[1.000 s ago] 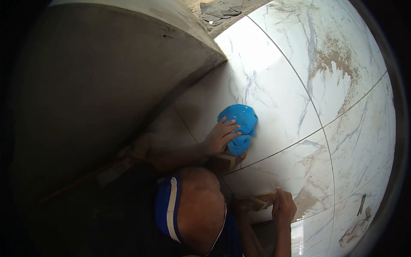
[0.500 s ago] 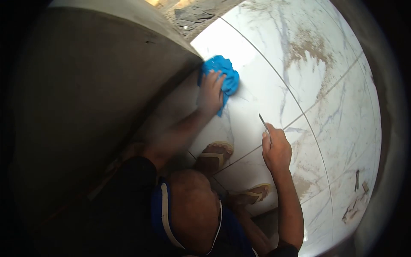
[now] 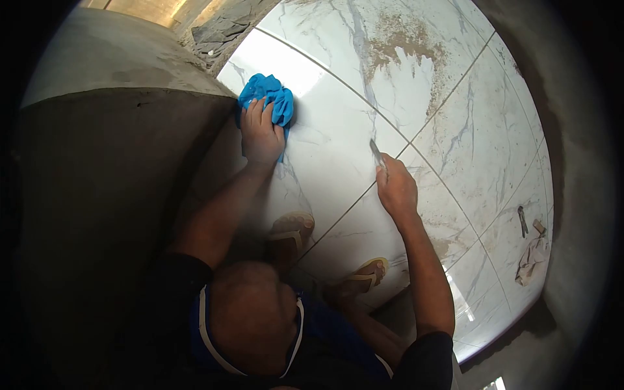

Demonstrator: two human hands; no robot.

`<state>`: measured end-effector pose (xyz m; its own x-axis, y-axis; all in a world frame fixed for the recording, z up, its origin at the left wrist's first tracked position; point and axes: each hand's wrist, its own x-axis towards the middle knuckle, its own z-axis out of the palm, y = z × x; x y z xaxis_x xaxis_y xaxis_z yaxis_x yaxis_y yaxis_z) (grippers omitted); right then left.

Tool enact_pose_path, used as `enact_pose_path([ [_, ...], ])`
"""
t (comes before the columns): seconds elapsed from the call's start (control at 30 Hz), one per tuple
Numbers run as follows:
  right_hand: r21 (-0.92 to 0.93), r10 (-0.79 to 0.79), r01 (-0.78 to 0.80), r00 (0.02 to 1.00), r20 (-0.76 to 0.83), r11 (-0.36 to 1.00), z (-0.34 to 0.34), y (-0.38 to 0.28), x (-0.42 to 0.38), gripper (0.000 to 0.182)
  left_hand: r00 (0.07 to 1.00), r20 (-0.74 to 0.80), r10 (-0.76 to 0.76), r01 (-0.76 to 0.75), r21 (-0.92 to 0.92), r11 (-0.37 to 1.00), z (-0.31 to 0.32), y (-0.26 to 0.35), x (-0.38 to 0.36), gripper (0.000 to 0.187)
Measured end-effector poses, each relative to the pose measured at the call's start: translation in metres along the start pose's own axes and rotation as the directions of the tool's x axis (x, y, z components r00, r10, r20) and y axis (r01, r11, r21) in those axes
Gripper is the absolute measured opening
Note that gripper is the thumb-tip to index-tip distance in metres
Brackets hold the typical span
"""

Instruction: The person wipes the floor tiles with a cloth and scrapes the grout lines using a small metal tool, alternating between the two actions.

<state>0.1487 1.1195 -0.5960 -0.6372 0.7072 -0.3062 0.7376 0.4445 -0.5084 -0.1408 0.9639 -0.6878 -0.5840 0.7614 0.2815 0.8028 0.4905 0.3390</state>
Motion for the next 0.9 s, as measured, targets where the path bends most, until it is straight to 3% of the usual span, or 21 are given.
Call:
enact_pose_path([
  [0.17, -0.074, -0.101, 0.112, 0.985, 0.143, 0.991, -0.010, -0.004, -0.007, 0.030, 0.999, -0.029, 0.021, -0.022, -0.008, 1.000, 0.007, -0.003, -0.001, 0.050],
  [0.3, -0.159, 0.061, -0.003, 0.931, 0.360, 0.987, -0.051, 0.033, -0.080, 0.027, 0.999, -0.018, 0.035, -0.035, 0.027, 0.999, 0.014, -0.005, -0.004, 0.050],
  [0.33, -0.135, 0.086, -0.044, 0.942, 0.323, 0.990, -0.058, 0.053, -0.107, 0.027, 0.998, -0.033, 0.058, -0.057, 0.027, 0.998, 0.016, -0.007, -0.003, 0.049],
  [0.4, -0.130, 0.280, -0.252, 0.917, 0.284, 0.959, -0.076, 0.077, -0.156, 0.028, 0.996, -0.042, 0.078, -0.076, 0.040, 0.996, 0.016, -0.007, -0.006, 0.048],
  [0.53, 0.050, 0.627, -0.631, 0.776, 0.075, 0.775, -0.080, 0.106, -0.247, 0.030, 0.995, -0.040, 0.089, -0.086, 0.062, 0.994, 0.021, -0.014, -0.008, 0.047],
  [0.63, 0.274, 0.798, -0.769, 0.603, 0.012, 0.577, -0.051, 0.116, -0.305, 0.034, 0.995, 0.019, 0.101, -0.101, 0.016, 0.995, 0.014, -0.022, -0.012, 0.049],
  [0.67, 0.367, 0.808, -0.746, 0.588, -0.030, 0.556, -0.045, 0.114, -0.316, 0.034, 0.993, 0.050, 0.111, -0.110, -0.013, 0.994, 0.011, -0.020, -0.011, 0.050],
  [0.7, 0.457, 0.824, -0.717, 0.562, -0.065, 0.525, -0.038, 0.107, -0.328, 0.034, 0.967, 0.133, 0.216, -0.209, -0.064, 0.976, 0.001, -0.009, -0.008, 0.051],
  [0.77, 0.576, 0.855, -0.665, 0.504, -0.123, 0.475, -0.025, 0.095, -0.350, 0.034, 0.858, 0.303, 0.415, -0.377, -0.176, 0.909, -0.029, 0.019, -0.012, 0.055],
  [0.83, 0.639, 0.865, -0.607, 0.459, -0.203, 0.472, -0.020, 0.095, -0.357, 0.033, 0.552, 0.483, 0.680, -0.556, -0.394, 0.732, -0.073, 0.089, -0.002, 0.059],
  [0.9, 0.685, 0.881, -0.568, 0.399, -0.255, 0.456, -0.025, 0.091, -0.357, 0.033, 0.216, 0.377, 0.901, -0.579, -0.693, 0.429, -0.092, 0.151, 0.000, 0.062],
])
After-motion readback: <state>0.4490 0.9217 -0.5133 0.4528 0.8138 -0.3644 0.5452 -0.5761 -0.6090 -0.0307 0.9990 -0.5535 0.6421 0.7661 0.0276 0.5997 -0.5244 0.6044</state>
